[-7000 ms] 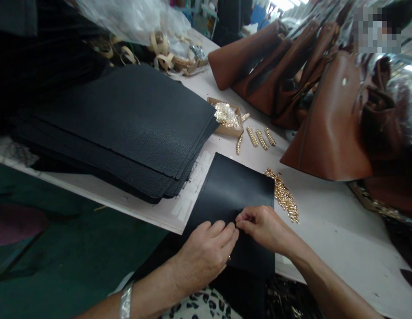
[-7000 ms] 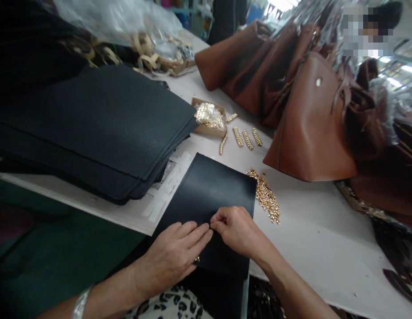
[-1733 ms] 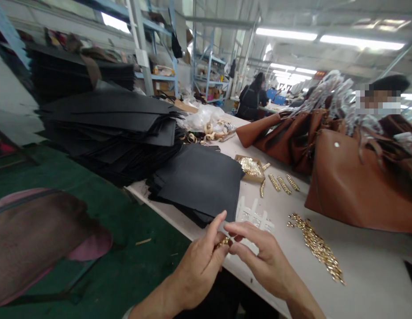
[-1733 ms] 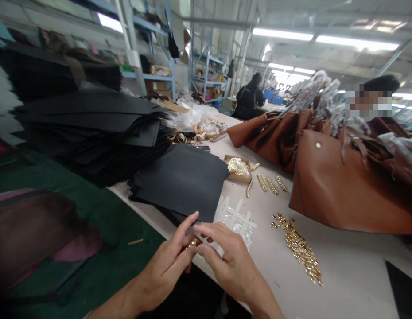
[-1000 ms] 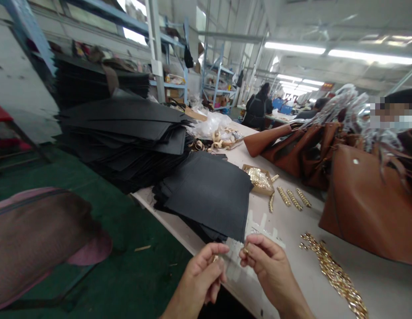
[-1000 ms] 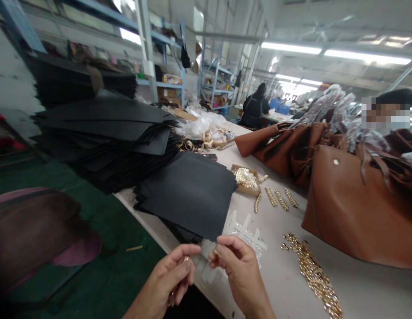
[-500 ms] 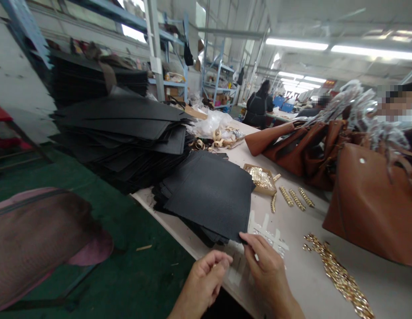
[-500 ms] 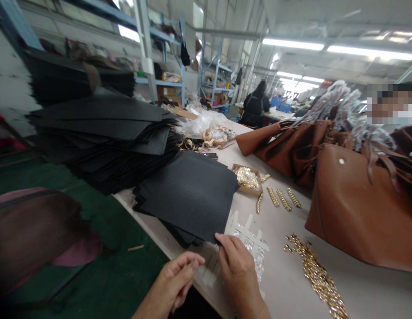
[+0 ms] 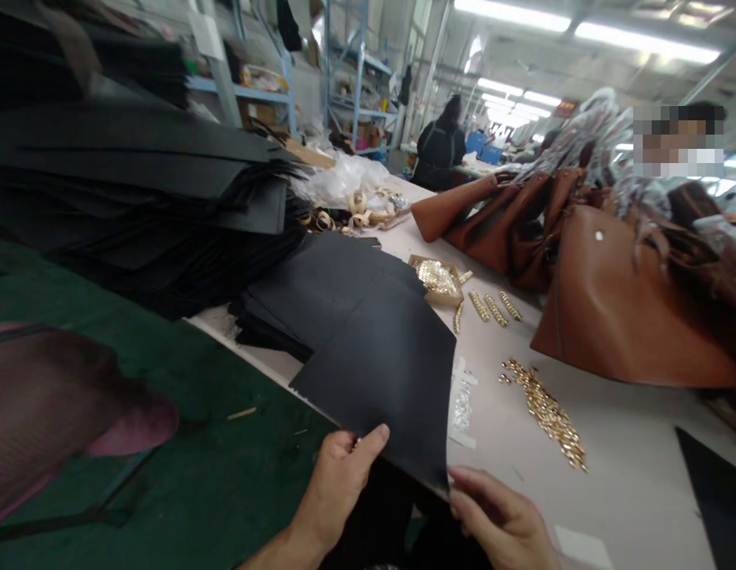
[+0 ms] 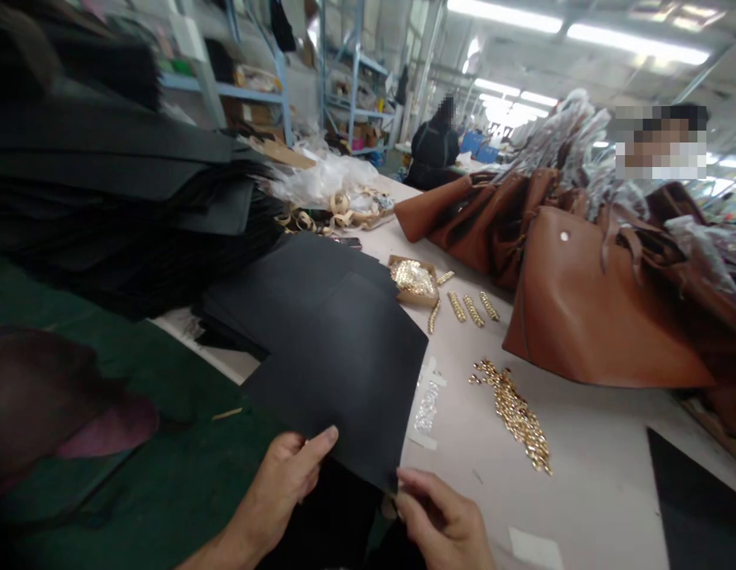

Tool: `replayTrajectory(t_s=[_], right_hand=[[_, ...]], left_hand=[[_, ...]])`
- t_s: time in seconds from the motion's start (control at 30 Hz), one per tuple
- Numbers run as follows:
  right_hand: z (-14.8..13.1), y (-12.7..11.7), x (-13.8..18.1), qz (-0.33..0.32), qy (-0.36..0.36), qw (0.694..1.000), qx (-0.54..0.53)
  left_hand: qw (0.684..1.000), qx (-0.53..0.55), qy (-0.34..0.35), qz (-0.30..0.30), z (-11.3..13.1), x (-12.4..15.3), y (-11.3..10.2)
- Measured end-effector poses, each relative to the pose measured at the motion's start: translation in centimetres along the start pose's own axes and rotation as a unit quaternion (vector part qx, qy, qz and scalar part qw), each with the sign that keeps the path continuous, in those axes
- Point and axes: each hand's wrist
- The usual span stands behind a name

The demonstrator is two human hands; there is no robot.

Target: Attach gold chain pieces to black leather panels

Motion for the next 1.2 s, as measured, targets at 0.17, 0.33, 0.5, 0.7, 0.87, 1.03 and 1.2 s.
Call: replayTrajectory(t_s=[0.17, 0.33, 0.5, 0.7, 0.87, 1.03, 1.2], right_hand=[[1.1, -1.8, 1.7, 0.047, 0.169, 0.955, -0.237], [0.0, -3.7, 0.6, -0.016, 0.207, 0.906, -0.369], [-1.0, -3.2, -1.0, -0.025, 0.205, 0.902, -0.379], [-0.3, -3.3, -2.4, -0.011, 0.198, 0.923, -0.328], [0.0, -4.0, -3.7, 0.011, 0.151, 0.954, -0.258], [-0.9, -4.2, -4.7, 0.028, 0.12, 0.972, -0.202], [-1.4, -3.4, -5.6, 0.034, 0.028, 0.99, -0.135]], left_hand=[[0.997, -0.007, -0.017, -0.075, 0.0, 0.8, 0.1], [0.993, 0.038, -0.032, -0.103, -1.0, 1.4, -0.8], [0.995, 0.033, -0.035, -0.086, -2.2, 1.3, -1.7], [0.996, -0.017, 0.0, -0.089, -1.7, 0.5, -2.1], [0.991, -0.064, 0.029, -0.114, 0.4, -0.6, -2.8], [0.979, 0.004, -0.009, -0.201, 3.6, -1.4, -3.3], [0.989, 0.061, 0.042, -0.128, 8.2, -4.5, -2.3]])
Point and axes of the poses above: each hand's wrist, its own x-axis away from the middle knuckle, its own y-axis out of the palm, z = x × y, and after that the axes turned 13 degrees about y, right-handed
